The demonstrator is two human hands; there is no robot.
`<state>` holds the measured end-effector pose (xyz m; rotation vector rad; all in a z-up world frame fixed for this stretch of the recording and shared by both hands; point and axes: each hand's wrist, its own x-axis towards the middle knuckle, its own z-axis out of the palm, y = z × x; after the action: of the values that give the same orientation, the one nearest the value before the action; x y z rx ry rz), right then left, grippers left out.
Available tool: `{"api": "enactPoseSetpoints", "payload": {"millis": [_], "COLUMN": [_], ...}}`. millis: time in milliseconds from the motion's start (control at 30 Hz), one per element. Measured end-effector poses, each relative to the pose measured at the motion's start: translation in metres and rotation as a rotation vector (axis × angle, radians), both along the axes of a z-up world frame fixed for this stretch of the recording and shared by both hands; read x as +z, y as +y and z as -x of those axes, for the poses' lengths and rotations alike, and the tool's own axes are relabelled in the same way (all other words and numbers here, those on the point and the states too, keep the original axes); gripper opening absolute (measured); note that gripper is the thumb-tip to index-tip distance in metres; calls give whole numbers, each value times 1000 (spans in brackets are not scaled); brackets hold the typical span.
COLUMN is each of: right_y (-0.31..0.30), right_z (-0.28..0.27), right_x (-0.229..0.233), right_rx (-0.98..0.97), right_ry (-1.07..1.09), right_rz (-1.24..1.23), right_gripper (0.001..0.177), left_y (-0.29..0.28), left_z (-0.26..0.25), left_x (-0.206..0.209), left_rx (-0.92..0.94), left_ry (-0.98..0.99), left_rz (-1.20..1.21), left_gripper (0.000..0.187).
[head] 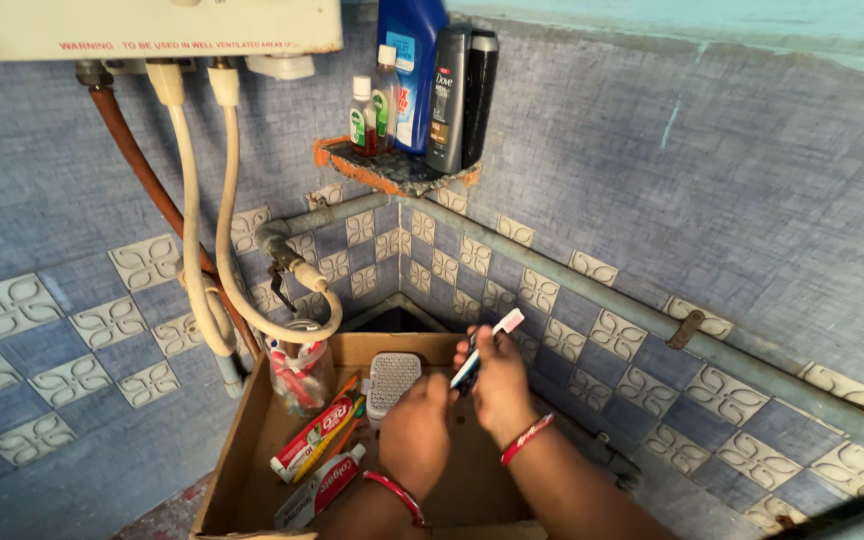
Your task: The person organizes bathroom items by taking them from a cardboard box and placing them on a wall-mounted holder. They handle bottles of body wash, toothpaste tubes, and toothbrushes, arranging them into a red plastic holder attached to a pipe.
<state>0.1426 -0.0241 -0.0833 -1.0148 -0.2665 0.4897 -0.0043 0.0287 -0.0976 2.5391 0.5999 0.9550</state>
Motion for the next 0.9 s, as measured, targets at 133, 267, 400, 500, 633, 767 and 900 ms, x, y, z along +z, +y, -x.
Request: {"api": "enactPoseSetpoints", "payload": {"millis": [133, 267, 400, 500, 633, 767, 900], "right_y": [6, -2, -20, -33, -39, -60, -77], "right_z": [29, 35, 23, 34, 37, 33, 29], "right_x": [-32, -30, 6, 11, 0, -3, 8], "right_rx": [-61, 6, 133, 179, 377, 548, 531], "right_ry": [-224, -355, -795, -1049, -892, -481, -368], "right_rz": [155, 303, 563, 764, 531, 414, 471], "right_gripper": [17, 19, 20, 24, 18, 15, 17], "left_y": [-4, 11, 28, 23, 22, 29, 26], "left_z": [6, 13, 0, -12, -26, -37, -41], "left_x": [13, 18, 39, 55, 61, 57, 65], "left_rx": [29, -169, -184, -238, -270, -434, -518], "left_ry": [-104, -383, -525, -370, -379, -565, -628], "left_rz": [-190, -88, 469, 608, 885, 887, 896], "left_gripper": [26, 21, 32, 34, 24, 24, 24]}}
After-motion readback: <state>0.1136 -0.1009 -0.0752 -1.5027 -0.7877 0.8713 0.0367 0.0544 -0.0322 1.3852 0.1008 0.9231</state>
